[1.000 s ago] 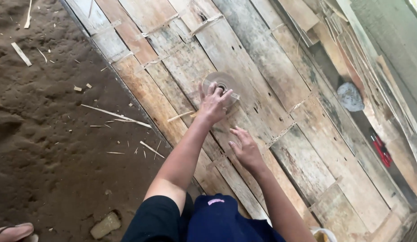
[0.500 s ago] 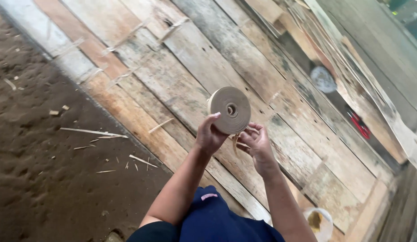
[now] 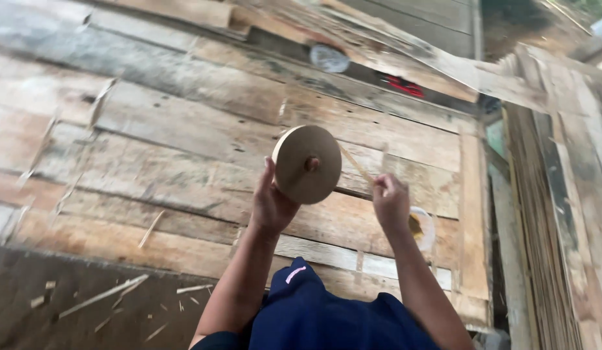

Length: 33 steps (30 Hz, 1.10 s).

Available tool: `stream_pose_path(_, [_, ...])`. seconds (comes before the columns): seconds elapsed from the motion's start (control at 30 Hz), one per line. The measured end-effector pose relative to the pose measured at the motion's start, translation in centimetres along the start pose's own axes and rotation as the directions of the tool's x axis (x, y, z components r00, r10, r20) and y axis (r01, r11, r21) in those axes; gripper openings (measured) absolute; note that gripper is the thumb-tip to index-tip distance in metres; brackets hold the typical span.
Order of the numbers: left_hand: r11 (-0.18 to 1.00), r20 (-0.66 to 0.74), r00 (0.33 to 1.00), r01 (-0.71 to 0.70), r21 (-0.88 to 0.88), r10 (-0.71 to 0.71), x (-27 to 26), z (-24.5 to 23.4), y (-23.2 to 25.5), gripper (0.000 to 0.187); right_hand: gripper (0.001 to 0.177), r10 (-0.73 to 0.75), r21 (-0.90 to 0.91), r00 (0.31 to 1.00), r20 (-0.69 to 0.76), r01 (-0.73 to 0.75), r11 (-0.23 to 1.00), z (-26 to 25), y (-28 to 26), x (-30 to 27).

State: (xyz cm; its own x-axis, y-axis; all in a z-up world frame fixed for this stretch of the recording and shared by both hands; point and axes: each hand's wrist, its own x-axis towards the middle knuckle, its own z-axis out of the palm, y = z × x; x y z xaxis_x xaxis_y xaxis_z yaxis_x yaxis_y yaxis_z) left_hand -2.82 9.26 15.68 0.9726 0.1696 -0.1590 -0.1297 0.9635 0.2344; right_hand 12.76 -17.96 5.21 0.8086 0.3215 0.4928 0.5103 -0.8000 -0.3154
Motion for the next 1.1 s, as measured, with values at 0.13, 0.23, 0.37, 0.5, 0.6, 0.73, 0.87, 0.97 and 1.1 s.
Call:
stream_pose_path(0.13, [0.996, -0.029, 0.997, 0.079, 0.043, -0.078, -1.1, 5.5, -3.1, 0.079, 0.014, 0.081, -0.166, 0.978, -0.194, -0.114, 0.980, -3.1, 11.2, -0.7])
stream_pose_path(0.23, [0.977, -0.072, 0.980, 0.190, 0.100, -0.183, -0.9, 5.1, -6.7, 0.075, 0.026, 0.127, -0.195, 0.948, -0.292, -0.189, 0.962, -7.6, 13.9, -0.8])
stream_pose_path(0.37, [0.884, 0.129, 0.950, 0.208, 0.418, -0.284, -1.4, 5.2, -10.4, 0.051, 0.038, 0.345, 0.484, 0.934, 0.095, -0.346, 0.804, -18.9, -0.5, 2.9])
stream_pose_path(0.5, [0.781, 0.163, 0.923, 0.191, 0.595, -0.349, -2.3, 7.3, -11.8, 0.046, 0.108, 0.255, 0.259, 0.515, 0.818, -0.726, 0.637, -23.4, -6.0, 3.6])
stream_pose_path(0.6, [0.732, 0.125, 0.926, 0.194, 0.653, -0.356, -1.3, 6.8, -11.8, 0.053, 0.081, 0.067, 0.485, 0.617, 0.784, -0.676, 0.555, -21.4, -1.1, 1.9])
stream_pose_path(0.73, [0.681, 0.115, 0.917, 0.196, 0.706, -0.383, -2.8, 9.4, -11.3, 0.047, 0.029, 0.025, 0.693, 0.753, 0.658, -0.618, 0.370, -18.7, 5.4, 0.1])
stream_pose_path(0.87, [0.721, 0.142, 0.919, 0.186, 0.668, -0.368, -2.3, 8.7, -11.6, 0.051, 0.017, 0.143, 0.598, 0.756, 0.639, -0.605, 0.526, -22.9, 5.1, 1.8])
stream_pose_path(0.97, [0.768, 0.210, 0.917, 0.141, 0.625, -0.339, -2.0, 7.6, -11.4, 0.050, 0.010, 0.277, 0.530, 0.793, 0.543, -0.579, 0.620, -25.2, 5.9, 1.6])
stream_pose_path(1.1, [0.840, 0.319, 0.904, 0.074, 0.538, -0.285, -1.8, 6.0, -11.5, 0.050, 0.015, 0.495, 0.120, 0.772, 0.398, -0.578, 0.807, -25.6, 11.2, 0.7])
